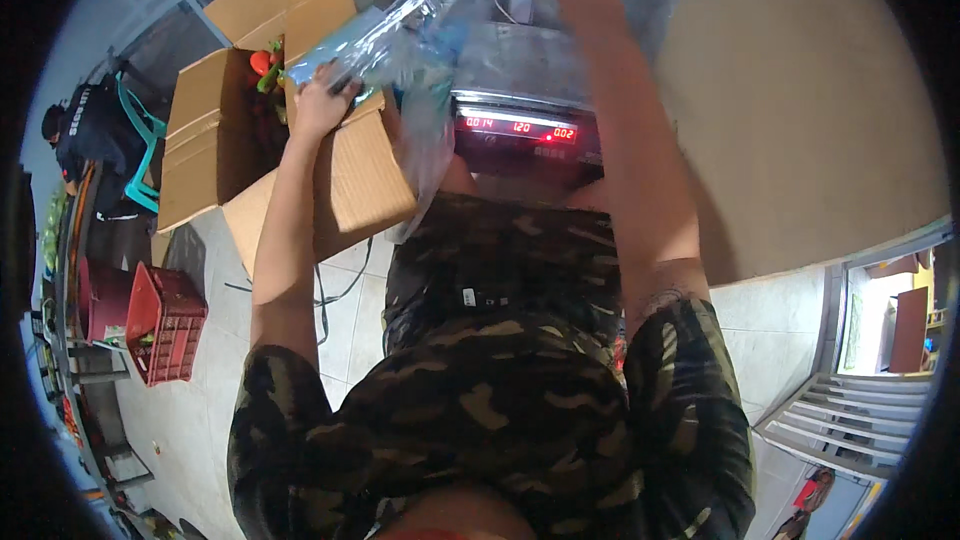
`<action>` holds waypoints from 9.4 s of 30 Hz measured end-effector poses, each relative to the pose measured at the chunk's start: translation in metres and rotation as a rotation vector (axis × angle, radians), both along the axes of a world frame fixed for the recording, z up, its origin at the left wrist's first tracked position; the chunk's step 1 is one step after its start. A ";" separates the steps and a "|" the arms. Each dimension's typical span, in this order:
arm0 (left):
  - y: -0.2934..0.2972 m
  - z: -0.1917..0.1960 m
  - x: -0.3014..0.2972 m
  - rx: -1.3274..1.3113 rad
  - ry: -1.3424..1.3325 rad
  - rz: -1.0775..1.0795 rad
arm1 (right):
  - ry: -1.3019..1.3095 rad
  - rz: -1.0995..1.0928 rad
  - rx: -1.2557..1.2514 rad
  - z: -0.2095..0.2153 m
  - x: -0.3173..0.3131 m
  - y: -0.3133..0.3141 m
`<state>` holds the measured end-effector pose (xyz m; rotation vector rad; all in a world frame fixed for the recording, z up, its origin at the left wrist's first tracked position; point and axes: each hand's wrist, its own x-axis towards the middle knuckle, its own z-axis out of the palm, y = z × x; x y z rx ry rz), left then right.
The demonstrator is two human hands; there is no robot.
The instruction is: The person places several peppers onto a digital scale, transfers them into a clear plastic bag, and then ties the top of the bag.
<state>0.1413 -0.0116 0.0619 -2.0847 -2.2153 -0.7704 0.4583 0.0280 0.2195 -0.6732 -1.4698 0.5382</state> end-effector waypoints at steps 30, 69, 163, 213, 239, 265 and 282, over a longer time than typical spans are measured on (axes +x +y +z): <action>-0.067 0.110 0.163 0.263 -0.586 -0.468 | -0.377 0.254 -0.444 -0.030 0.004 -0.082; -0.050 0.060 0.078 -0.494 -1.332 -0.604 | 0.093 -0.017 -0.591 -0.047 0.127 -0.058; -0.065 0.021 0.156 -0.081 -0.362 -0.494 | 0.945 0.870 -0.892 -0.104 0.046 -0.091; -0.178 0.163 0.125 0.258 -0.390 -1.214 | -0.488 -0.076 0.017 0.003 0.047 -0.242; 0.070 0.051 -0.093 0.023 -0.858 -0.400 | -0.846 -0.218 -0.141 -0.025 0.067 -0.216; 0.036 -0.102 -0.159 -0.514 0.027 0.284 | -0.772 0.376 -0.174 -0.076 -0.013 -0.107; 0.147 -0.119 -0.200 -0.196 -0.114 0.380 | -1.129 0.375 0.069 -0.142 -0.161 -0.066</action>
